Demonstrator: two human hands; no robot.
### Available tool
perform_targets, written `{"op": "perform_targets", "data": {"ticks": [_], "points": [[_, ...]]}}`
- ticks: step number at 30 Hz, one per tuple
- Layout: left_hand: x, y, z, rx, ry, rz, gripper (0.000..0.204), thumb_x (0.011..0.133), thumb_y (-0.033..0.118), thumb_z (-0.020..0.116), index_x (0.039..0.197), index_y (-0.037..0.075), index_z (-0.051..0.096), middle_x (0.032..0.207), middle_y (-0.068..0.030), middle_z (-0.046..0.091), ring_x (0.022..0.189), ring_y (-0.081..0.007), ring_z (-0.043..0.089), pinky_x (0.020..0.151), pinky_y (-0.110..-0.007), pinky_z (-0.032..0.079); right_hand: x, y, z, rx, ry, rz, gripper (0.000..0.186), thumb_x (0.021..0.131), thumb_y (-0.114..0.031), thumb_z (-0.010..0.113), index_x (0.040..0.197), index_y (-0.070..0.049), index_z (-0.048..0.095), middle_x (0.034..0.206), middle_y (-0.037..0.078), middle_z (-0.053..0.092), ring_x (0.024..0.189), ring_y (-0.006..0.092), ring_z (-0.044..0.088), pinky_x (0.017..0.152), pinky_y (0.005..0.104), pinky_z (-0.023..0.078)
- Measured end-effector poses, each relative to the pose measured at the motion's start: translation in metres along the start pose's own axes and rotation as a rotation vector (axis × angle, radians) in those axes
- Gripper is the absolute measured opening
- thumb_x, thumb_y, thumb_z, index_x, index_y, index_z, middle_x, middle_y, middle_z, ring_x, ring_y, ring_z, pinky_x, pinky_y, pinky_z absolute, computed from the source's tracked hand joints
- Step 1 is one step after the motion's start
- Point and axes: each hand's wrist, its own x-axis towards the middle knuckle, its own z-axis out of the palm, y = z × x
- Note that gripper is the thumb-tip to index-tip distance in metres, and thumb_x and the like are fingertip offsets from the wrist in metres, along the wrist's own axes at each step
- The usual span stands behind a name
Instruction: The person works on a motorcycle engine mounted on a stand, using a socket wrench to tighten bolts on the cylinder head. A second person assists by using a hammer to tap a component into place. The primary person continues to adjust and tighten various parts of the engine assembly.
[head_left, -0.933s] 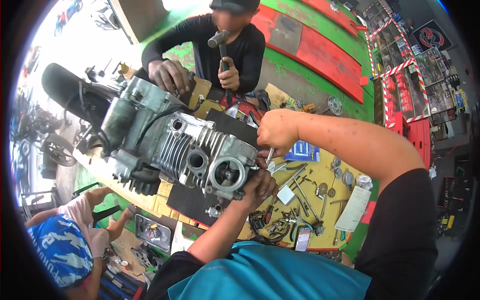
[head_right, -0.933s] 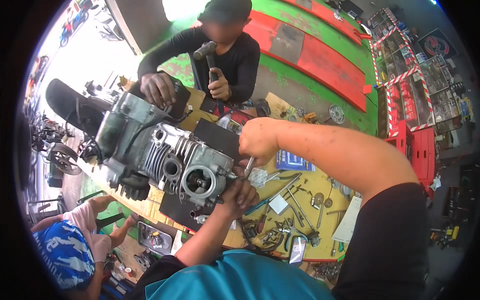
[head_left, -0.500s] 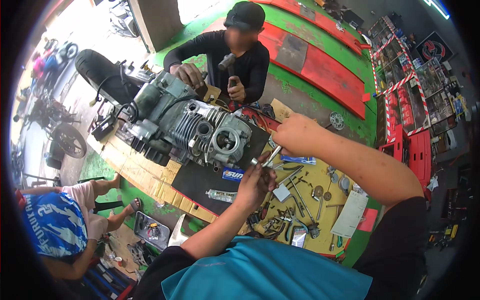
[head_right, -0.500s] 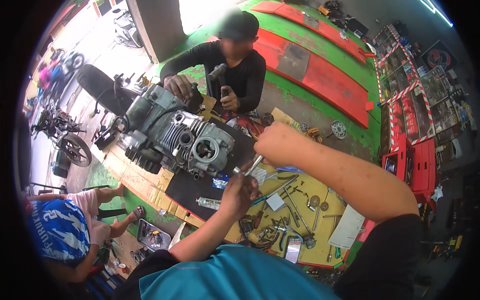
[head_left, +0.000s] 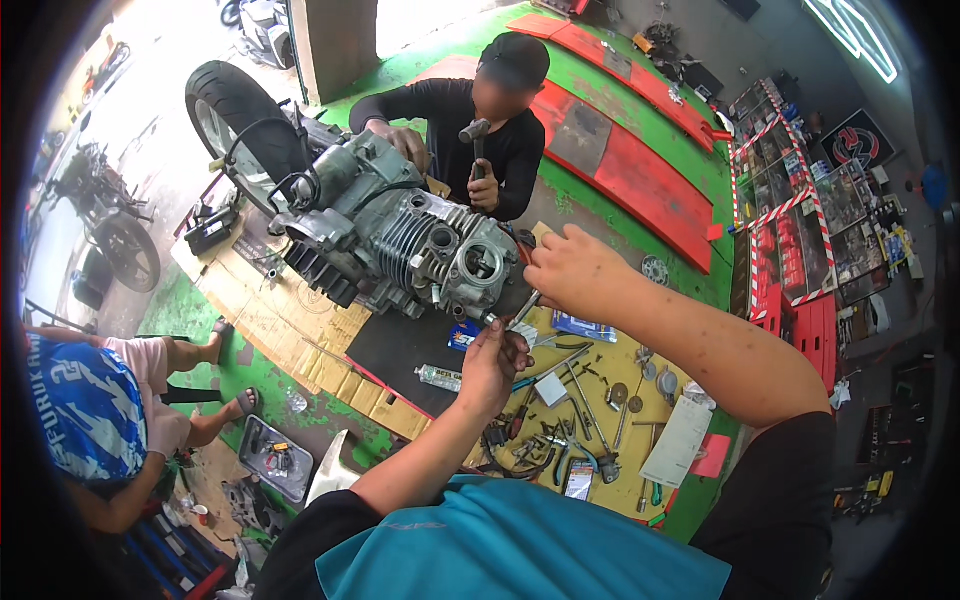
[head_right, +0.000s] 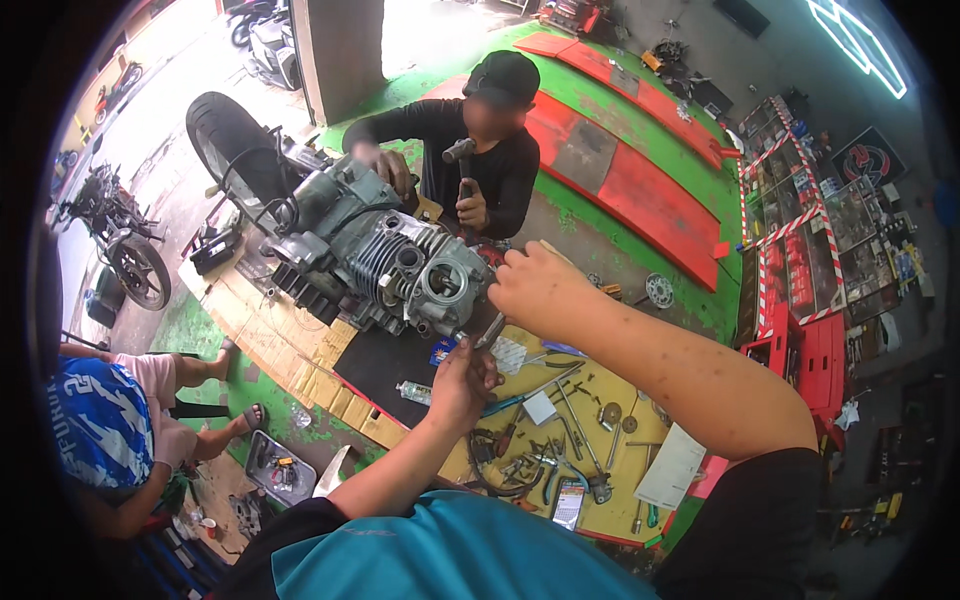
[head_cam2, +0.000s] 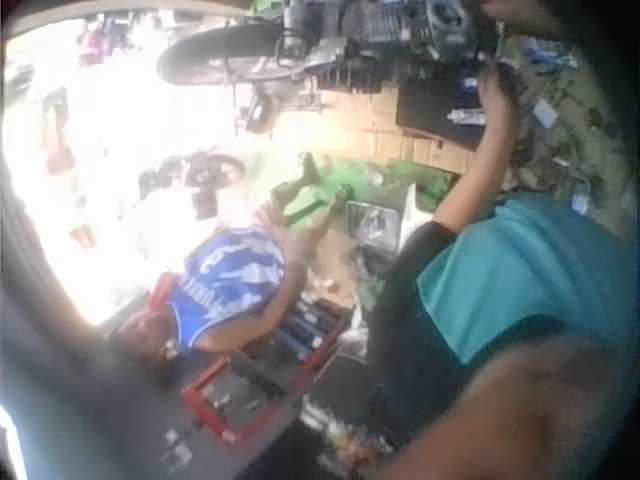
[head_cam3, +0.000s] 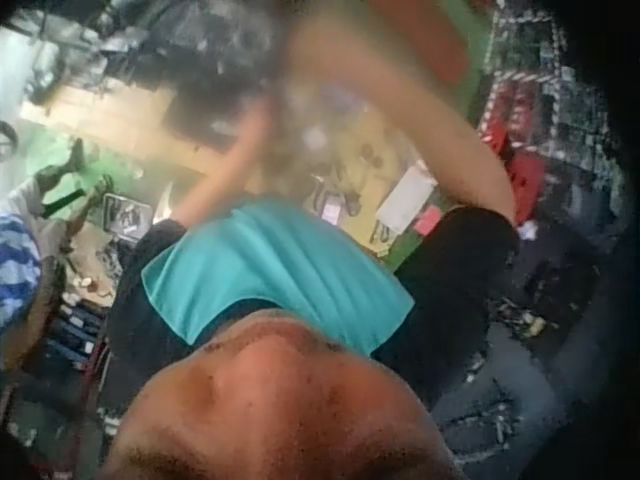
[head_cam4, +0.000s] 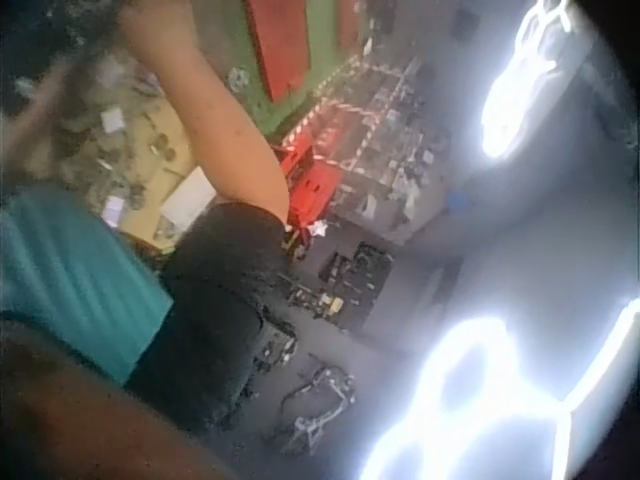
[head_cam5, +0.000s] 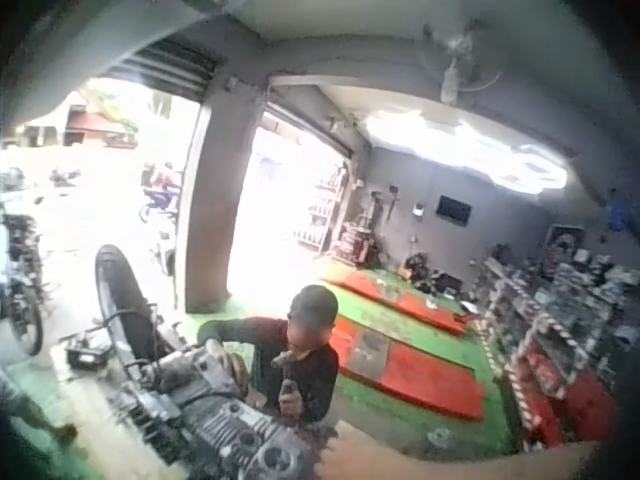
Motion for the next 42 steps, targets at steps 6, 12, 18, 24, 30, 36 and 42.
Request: {"op": "perform_targets", "data": {"ticks": [6, 12, 18, 24, 30, 36, 42], "points": [[0.000, -0.001, 0.007, -0.021, 0.068, 0.074, 0.036, 0.105, 0.035, 0.060, 0.120, 0.003, 0.058, 0.079, -0.0036, 0.061, 0.066, -0.0141, 0.052, 0.072, -0.033, 0.048, 0.009, 0.012, 0.015, 0.074, -0.029, 0.086, 0.031, 0.076, -0.035, 0.081, 0.093, -0.011, 0.071, 0.097, 0.003, 0.067, 0.107, 0.0219, 0.059, 0.087, 0.0373, 0.048], [0.006, 0.000, 0.003, -0.050, 0.139, 0.110, 0.032, 0.103, 0.030, 0.064, 0.116, 0.001, 0.061, 0.075, -0.0014, 0.058, 0.065, -0.0123, 0.051, 0.069, -0.030, 0.047, 0.022, 0.017, 0.008, 0.054, 0.012, 0.000, 0.034, 0.074, -0.033, 0.083, 0.093, -0.008, 0.071, 0.098, 0.004, 0.067, 0.106, 0.0241, 0.060, 0.087, 0.0360, 0.049], [0.006, -0.001, 0.004, -0.091, 0.152, 0.112, 0.029, 0.102, 0.027, 0.066, 0.113, 0.000, 0.061, 0.074, -0.0020, 0.057, 0.065, -0.0123, 0.050, 0.068, -0.030, 0.046, 0.032, 0.031, 0.032, 0.104, -0.041, -0.072, 0.029, 0.074, -0.027, 0.082, 0.090, -0.006, 0.071, 0.094, 0.004, 0.067, 0.105, 0.0254, 0.061, 0.090, 0.0398, 0.053], [0.009, 0.000, 0.001, -0.227, 0.090, 0.055, 0.025, 0.102, 0.027, 0.065, 0.111, 0.004, 0.061, 0.070, 0.0004, 0.051, 0.064, -0.0138, 0.049, 0.071, -0.035, 0.047, 0.046, 0.040, 0.032, 0.216, -0.311, -0.037, 0.030, 0.072, -0.022, 0.079, 0.091, -0.003, 0.068, 0.097, 0.010, 0.064, 0.100, 0.0294, 0.062, 0.090, 0.0424, 0.052], [0.010, 0.010, -0.017, -0.385, -0.173, -0.123, 0.021, 0.102, 0.031, 0.064, 0.106, 0.011, 0.060, 0.069, 0.0028, 0.045, 0.066, -0.0152, 0.050, 0.075, -0.038, 0.047, 0.064, 0.060, 0.031, 0.992, -0.293, 0.182, 0.049, 0.084, -0.021, 0.056, 0.127, 0.002, 0.050, 0.114, 0.019, 0.061, 0.112, 0.0324, 0.060, 0.097, 0.0429, 0.048], [0.015, 0.000, -0.011, -0.316, -0.091, -0.058, 0.022, 0.104, 0.036, 0.060, 0.096, 0.017, 0.054, 0.067, 0.0030, 0.042, 0.066, -0.0169, 0.050, 0.074, -0.040, 0.046, 0.085, 0.050, 0.060, 1.514, -0.141, 0.922, 0.046, 0.104, -0.043, 0.041, 0.118, -0.003, 0.059, 0.094, 0.005, 0.059, 0.077, 0.0154, 0.063, 0.059, 0.0300, 0.050], [0.019, 0.020, -0.026, -0.427, -0.418, -0.360, 0.016, 0.103, 0.031, 0.059, 0.099, 0.019, 0.049, 0.064, 0.0039, 0.041, 0.058, -0.0134, 0.047, 0.070, -0.036, 0.043, 0.094, 0.045, 0.063, 0.967, -0.247, 0.843, 0.062, 0.106, -0.058, 0.041, 0.117, -0.004, 0.071, 0.061, 0.007, 0.057, 0.057, 0.0180, 0.061, 0.058, 0.0365, 0.049]]}}
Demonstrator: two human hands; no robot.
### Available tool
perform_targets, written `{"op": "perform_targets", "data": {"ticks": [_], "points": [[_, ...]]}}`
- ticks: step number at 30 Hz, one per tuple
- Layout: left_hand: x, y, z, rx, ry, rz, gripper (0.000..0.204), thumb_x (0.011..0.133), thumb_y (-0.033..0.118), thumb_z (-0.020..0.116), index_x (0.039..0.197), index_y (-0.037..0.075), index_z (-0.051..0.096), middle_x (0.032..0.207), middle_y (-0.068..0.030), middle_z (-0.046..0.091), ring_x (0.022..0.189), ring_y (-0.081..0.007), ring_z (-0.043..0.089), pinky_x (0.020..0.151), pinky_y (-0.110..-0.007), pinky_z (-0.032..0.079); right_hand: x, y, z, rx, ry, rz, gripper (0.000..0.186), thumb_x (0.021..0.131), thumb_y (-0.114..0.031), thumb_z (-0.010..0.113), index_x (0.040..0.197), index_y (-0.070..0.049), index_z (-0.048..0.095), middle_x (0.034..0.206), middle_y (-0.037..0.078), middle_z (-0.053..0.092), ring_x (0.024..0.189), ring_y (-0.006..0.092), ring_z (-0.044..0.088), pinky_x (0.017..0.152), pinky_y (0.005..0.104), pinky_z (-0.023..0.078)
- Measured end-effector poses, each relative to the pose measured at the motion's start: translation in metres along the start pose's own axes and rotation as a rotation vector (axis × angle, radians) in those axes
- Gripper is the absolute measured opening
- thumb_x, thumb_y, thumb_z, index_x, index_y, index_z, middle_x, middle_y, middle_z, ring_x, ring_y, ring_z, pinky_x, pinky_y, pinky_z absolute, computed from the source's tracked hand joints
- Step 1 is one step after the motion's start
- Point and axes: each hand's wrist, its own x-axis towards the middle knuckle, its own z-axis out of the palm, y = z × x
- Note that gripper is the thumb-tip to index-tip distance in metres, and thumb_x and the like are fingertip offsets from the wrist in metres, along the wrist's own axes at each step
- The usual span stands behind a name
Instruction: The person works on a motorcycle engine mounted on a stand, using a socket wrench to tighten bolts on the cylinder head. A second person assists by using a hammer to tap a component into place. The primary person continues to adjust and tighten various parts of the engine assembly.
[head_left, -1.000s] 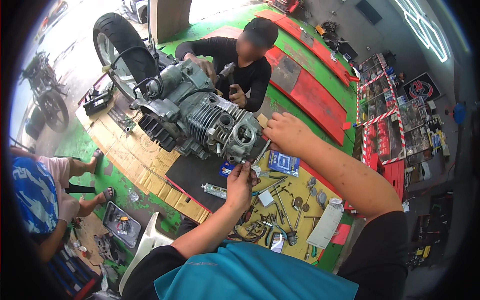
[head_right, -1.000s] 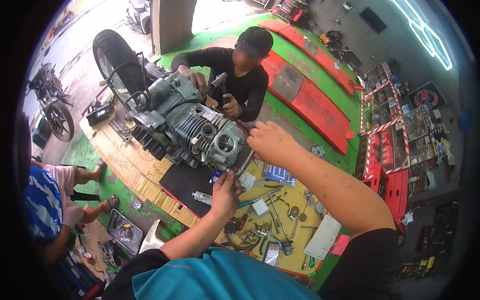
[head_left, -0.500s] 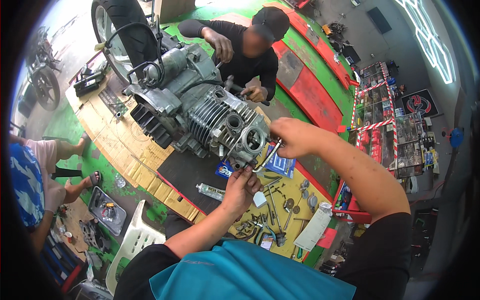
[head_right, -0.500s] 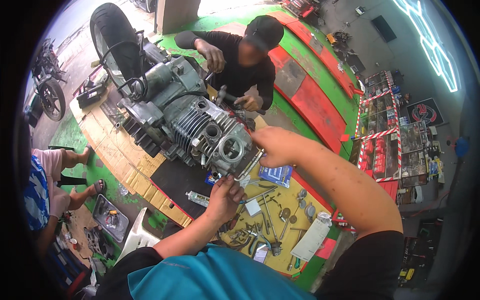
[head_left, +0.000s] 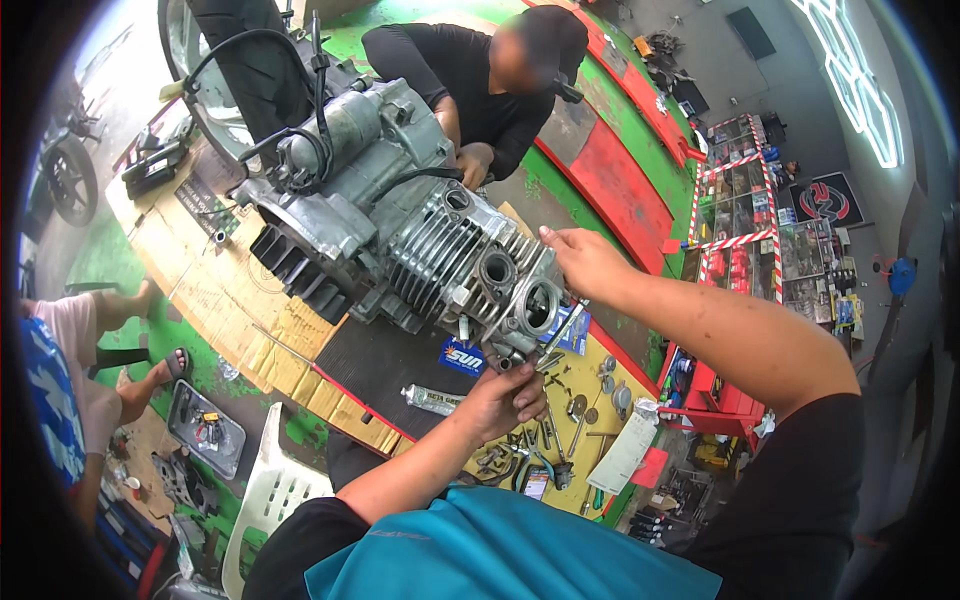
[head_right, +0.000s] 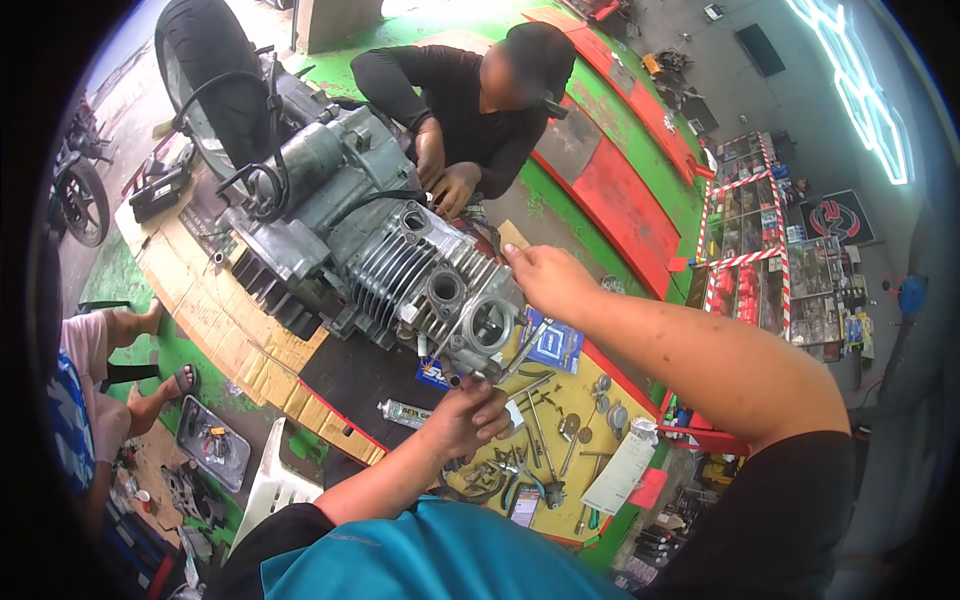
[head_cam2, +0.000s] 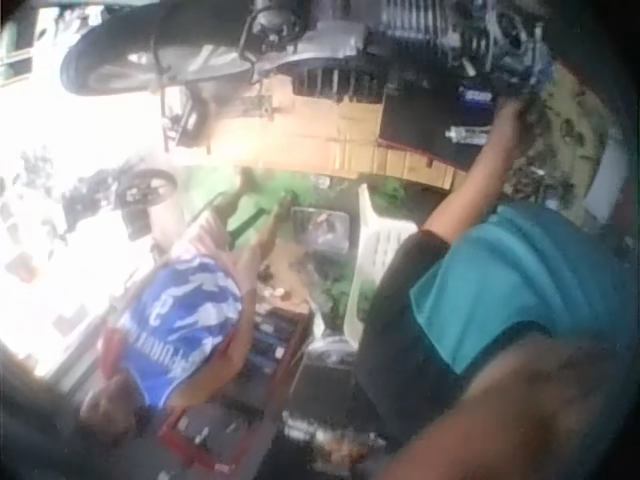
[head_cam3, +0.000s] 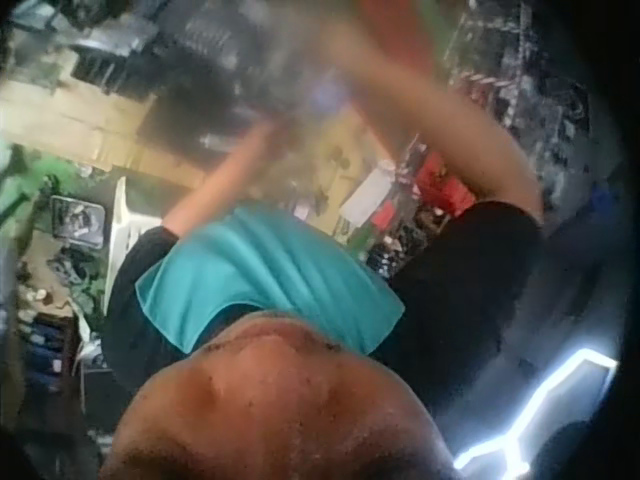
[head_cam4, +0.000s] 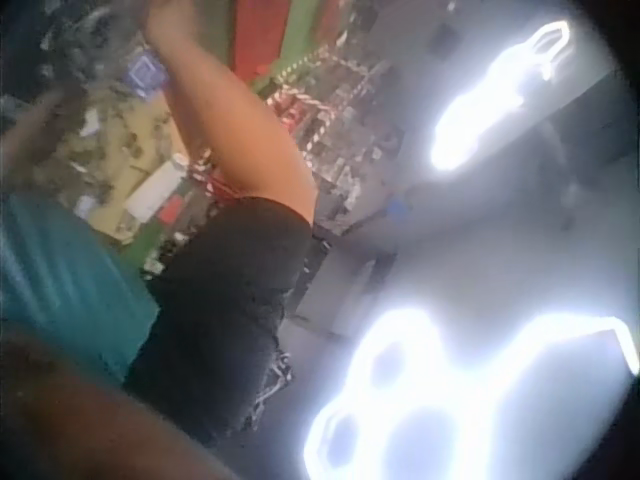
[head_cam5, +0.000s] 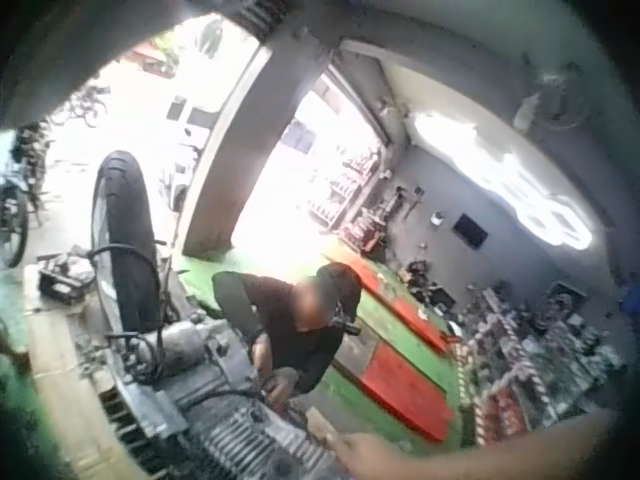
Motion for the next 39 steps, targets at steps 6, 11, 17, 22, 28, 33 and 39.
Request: {"op": "perform_targets", "data": {"ticks": [6, 11, 17, 22, 28, 33, 39], "points": [[0.002, 0.000, -0.010, -0.074, -0.072, -0.075, 0.010, 0.102, 0.013, 0.057, 0.101, 0.020, 0.050, 0.055, 0.0061, 0.033, 0.056, -0.0128, 0.047, 0.065, -0.035, 0.040, -0.008, -0.015, 0.001, -0.093, 0.151, -0.027, 0.059, 0.107, -0.045, 0.042, 0.078, 0.001, 0.065, 0.069, 0.019, 0.066, 0.074, 0.0400, 0.066, 0.074, 0.0515, 0.048], [0.000, 0.009, 0.002, 0.016, 0.009, -0.146, 0.018, 0.099, 0.007, 0.057, 0.086, 0.020, 0.056, 0.051, 0.0055, 0.034, 0.051, -0.0128, 0.047, 0.064, -0.036, 0.043, -0.007, -0.012, 0.004, 0.067, 0.186, 0.017, 0.055, 0.107, -0.044, 0.046, 0.080, 0.000, 0.066, 0.063, 0.013, 0.063, 0.059, 0.0285, 0.063, 0.063, 0.0431, 0.049], [-0.002, 0.017, -0.002, 0.092, -0.028, -0.244, 0.030, 0.100, 0.008, 0.057, 0.072, 0.013, 0.046, 0.053, 0.0033, 0.034, 0.051, -0.0146, 0.048, 0.064, -0.036, 0.044, -0.009, -0.015, 0.005, 0.092, 0.225, 0.043, 0.053, 0.107, -0.044, 0.048, 0.086, 0.000, 0.067, 0.062, 0.013, 0.063, 0.058, 0.0271, 0.062, 0.062, 0.0415, 0.049], [-0.002, 0.018, -0.014, 0.185, -0.128, -0.275, 0.032, 0.102, 0.016, 0.058, 0.072, 0.009, 0.050, 0.056, -0.0031, 0.047, 0.053, -0.0147, 0.049, 0.059, -0.032, 0.040, -0.001, -0.014, 0.005, 0.037, 0.201, 0.068, 0.055, 0.107, -0.044, 0.047, 0.084, 0.001, 0.068, 0.063, 0.015, 0.063, 0.058, 0.0291, 0.062, 0.062, 0.0430, 0.049], [-0.002, 0.026, -0.022, 0.264, -0.156, -0.361, 0.015, 0.101, 0.020, 0.062, 0.098, 0.006, 0.055, 0.059, -0.0043, 0.051, 0.053, -0.0151, 0.050, 0.057, -0.032, 0.041, 0.009, -0.003, 0.018, 0.131, 0.159, 0.125, 0.057, 0.108, -0.046, 0.047, 0.080, 0.001, 0.066, 0.057, 0.004, 0.049, 0.057, 0.0123, 0.046, 0.056, 0.0351, 0.040], [-0.001, 0.027, -0.020, 0.287, -0.168, -0.427, 0.032, 0.107, 0.024, 0.049, 0.079, 0.009, 0.056, 0.055, -0.0016, 0.050, 0.056, -0.0110, 0.047, 0.058, -0.028, 0.039, 0.018, 0.006, 0.027, 0.146, 0.121, 0.168, 0.059, 0.107, -0.047, 0.048, 0.083, 0.003, 0.068, 0.060, 0.013, 0.059, 0.058, 0.0220, 0.058, 0.061, 0.0406, 0.047], [-0.013, 0.005, -0.051, 0.439, -0.135, -0.425, 0.027, 0.106, 0.021, 0.050, 0.082, 0.009, 0.055, 0.057, -0.0020, 0.051, 0.057, -0.0119, 0.047, 0.061, -0.028, 0.039, 0.028, 0.019, 0.039, 0.245, 0.097, 0.174, 0.061, 0.107, -0.048, 0.048, 0.081, 0.003, 0.068, 0.063, 0.011, 0.062, 0.060, 0.0204, 0.060, 0.062, 0.0391, 0.048]]}}
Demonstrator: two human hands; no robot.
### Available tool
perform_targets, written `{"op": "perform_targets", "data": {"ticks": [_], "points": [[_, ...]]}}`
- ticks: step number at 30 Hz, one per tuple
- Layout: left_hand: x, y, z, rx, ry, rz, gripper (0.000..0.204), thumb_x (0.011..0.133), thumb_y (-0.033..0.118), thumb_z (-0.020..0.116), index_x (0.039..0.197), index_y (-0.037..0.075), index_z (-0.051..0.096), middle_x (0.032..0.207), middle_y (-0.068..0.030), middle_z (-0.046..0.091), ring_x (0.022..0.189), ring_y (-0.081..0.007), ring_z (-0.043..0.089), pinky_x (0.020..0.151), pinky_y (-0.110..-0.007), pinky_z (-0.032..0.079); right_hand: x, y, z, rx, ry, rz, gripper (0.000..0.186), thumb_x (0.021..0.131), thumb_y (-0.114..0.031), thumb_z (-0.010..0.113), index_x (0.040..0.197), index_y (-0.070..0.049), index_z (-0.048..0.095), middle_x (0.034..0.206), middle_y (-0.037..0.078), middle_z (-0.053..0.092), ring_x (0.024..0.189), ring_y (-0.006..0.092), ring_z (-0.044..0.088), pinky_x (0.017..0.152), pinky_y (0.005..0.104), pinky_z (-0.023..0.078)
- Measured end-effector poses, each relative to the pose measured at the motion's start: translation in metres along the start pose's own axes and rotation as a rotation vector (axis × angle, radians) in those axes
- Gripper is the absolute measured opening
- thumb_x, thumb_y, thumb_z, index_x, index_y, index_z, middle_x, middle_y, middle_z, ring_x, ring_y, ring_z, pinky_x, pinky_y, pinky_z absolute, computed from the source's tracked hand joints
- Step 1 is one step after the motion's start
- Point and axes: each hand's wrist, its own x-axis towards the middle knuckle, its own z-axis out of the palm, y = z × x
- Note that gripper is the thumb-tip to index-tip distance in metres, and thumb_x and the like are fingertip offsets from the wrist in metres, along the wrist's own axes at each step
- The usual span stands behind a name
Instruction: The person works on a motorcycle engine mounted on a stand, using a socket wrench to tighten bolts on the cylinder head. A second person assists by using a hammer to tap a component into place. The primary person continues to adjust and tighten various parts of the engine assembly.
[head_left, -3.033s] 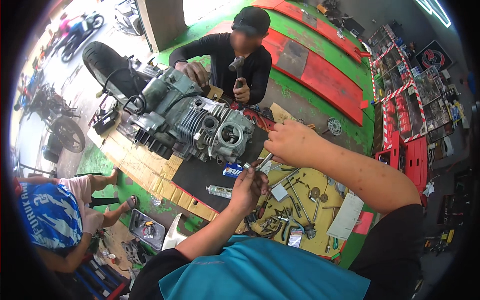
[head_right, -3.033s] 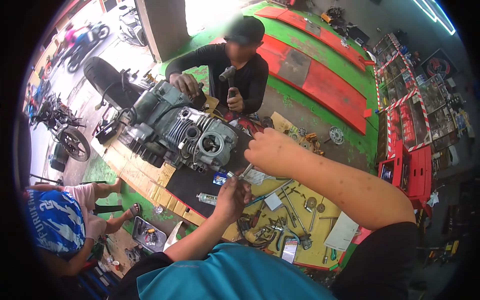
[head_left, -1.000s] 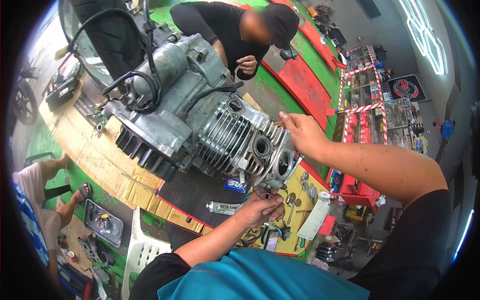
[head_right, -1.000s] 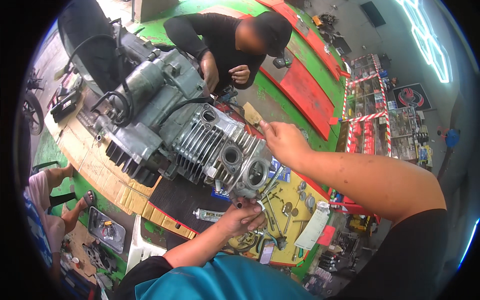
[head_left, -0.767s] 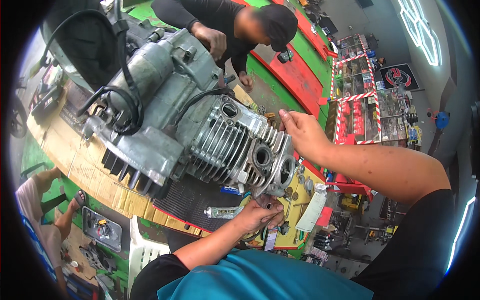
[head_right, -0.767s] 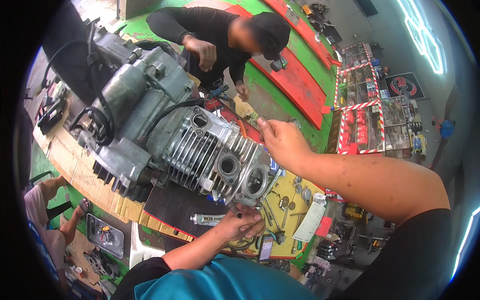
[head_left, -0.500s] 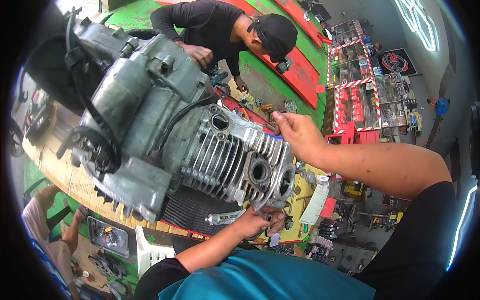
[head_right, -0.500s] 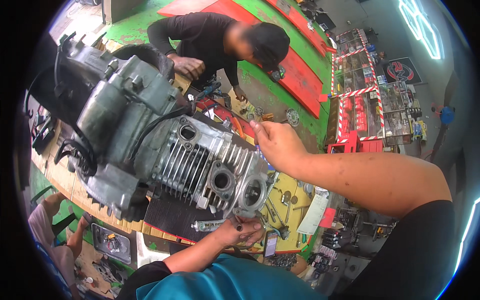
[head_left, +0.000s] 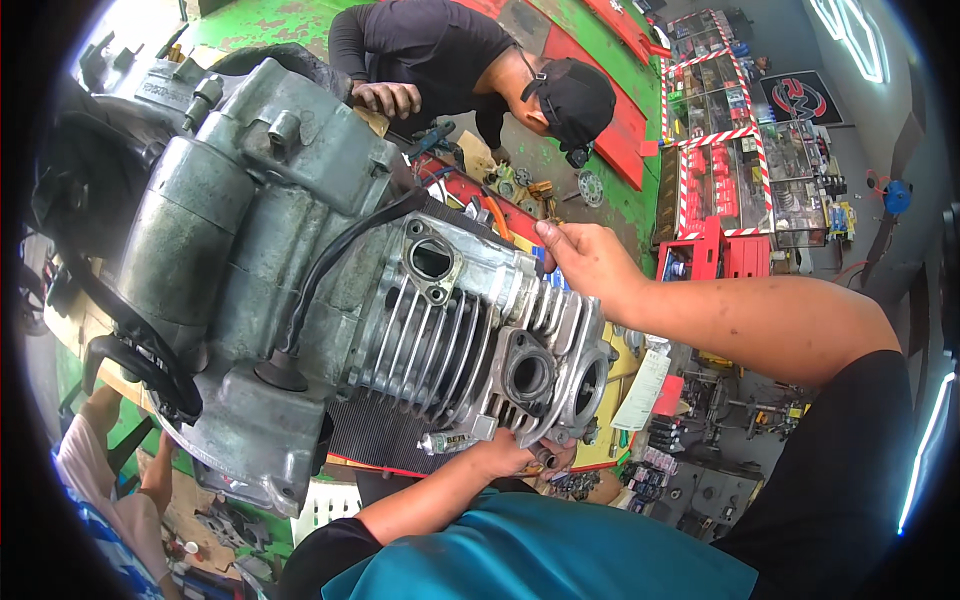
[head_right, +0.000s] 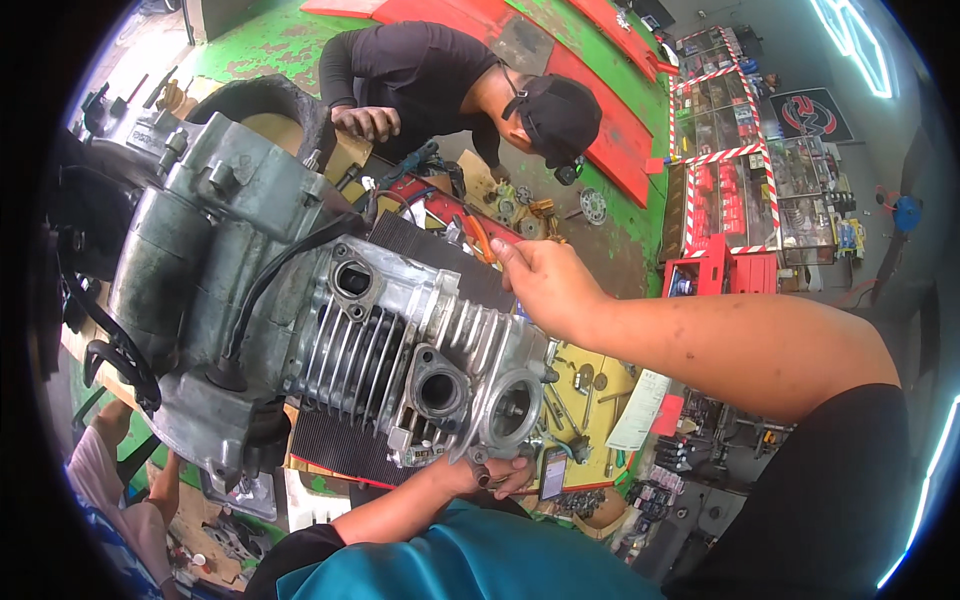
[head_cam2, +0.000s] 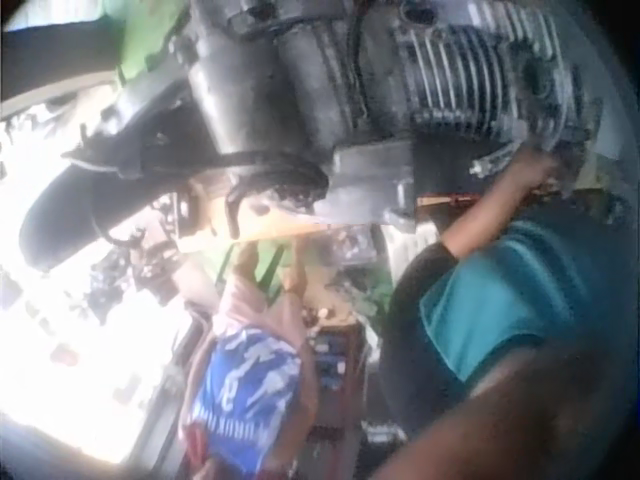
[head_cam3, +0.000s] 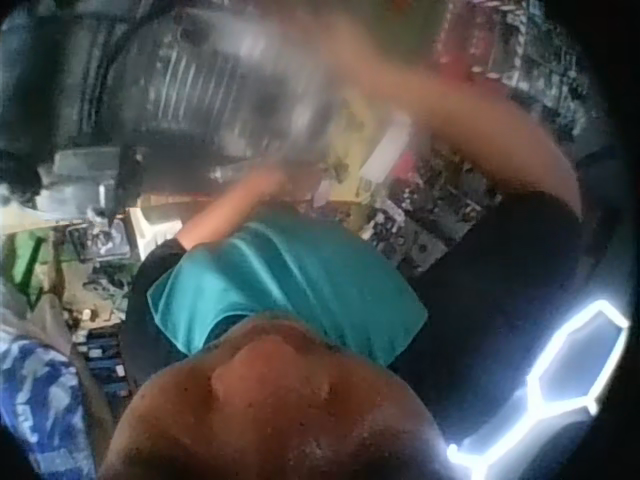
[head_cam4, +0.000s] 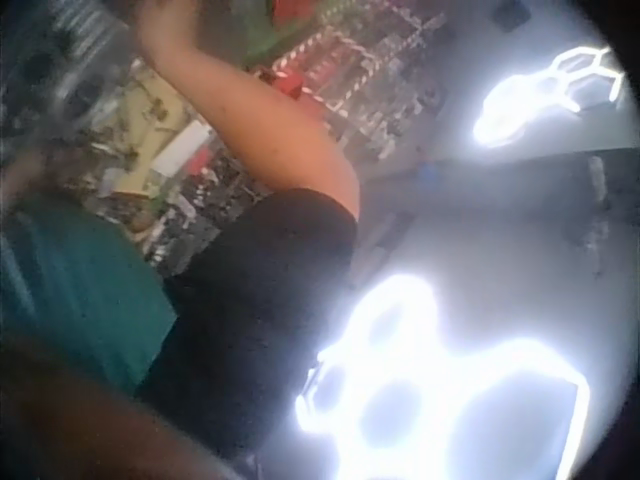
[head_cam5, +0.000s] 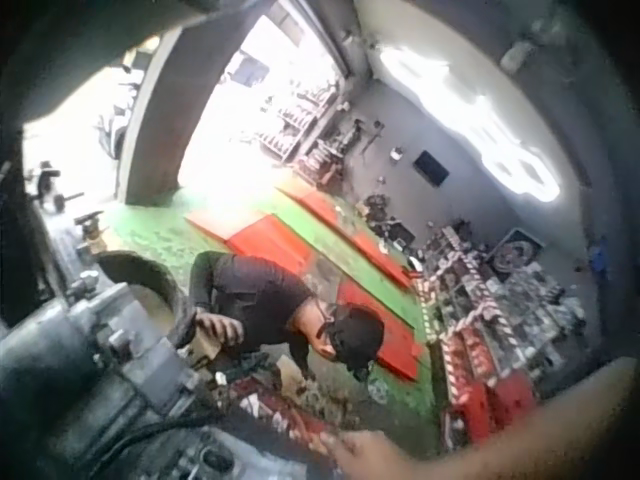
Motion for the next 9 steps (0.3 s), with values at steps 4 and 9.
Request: {"op": "perform_targets", "data": {"ticks": [4, 9], "points": [[-0.004, -0.134, -0.051, 0.151, 0.098, -0.055, 0.031, 0.105, 0.021, 0.050, 0.078, 0.009, 0.055, 0.059, -0.0020, 0.052, 0.060, -0.0126, 0.048, 0.063, -0.028, 0.039, 0.004, 0.007, 0.006, 0.020, -0.007, 0.018, 0.060, 0.106, -0.048, 0.048, 0.078, 0.001, 0.068, 0.065, 0.010, 0.064, 0.062, 0.0191, 0.061, 0.063, 0.0382, 0.048], [-0.006, -0.165, -0.068, 0.253, 0.096, -0.034, 0.033, 0.105, 0.023, 0.051, 0.077, 0.008, 0.055, 0.059, -0.0026, 0.052, 0.061, -0.0138, 0.049, 0.065, -0.029, 0.041, 0.013, 0.021, 0.016, 0.073, -0.041, 0.075, 0.060, 0.106, -0.049, 0.049, 0.077, -0.001, 0.069, 0.065, 0.010, 0.065, 0.061, 0.0206, 0.061, 0.064, 0.0385, 0.049]]}}
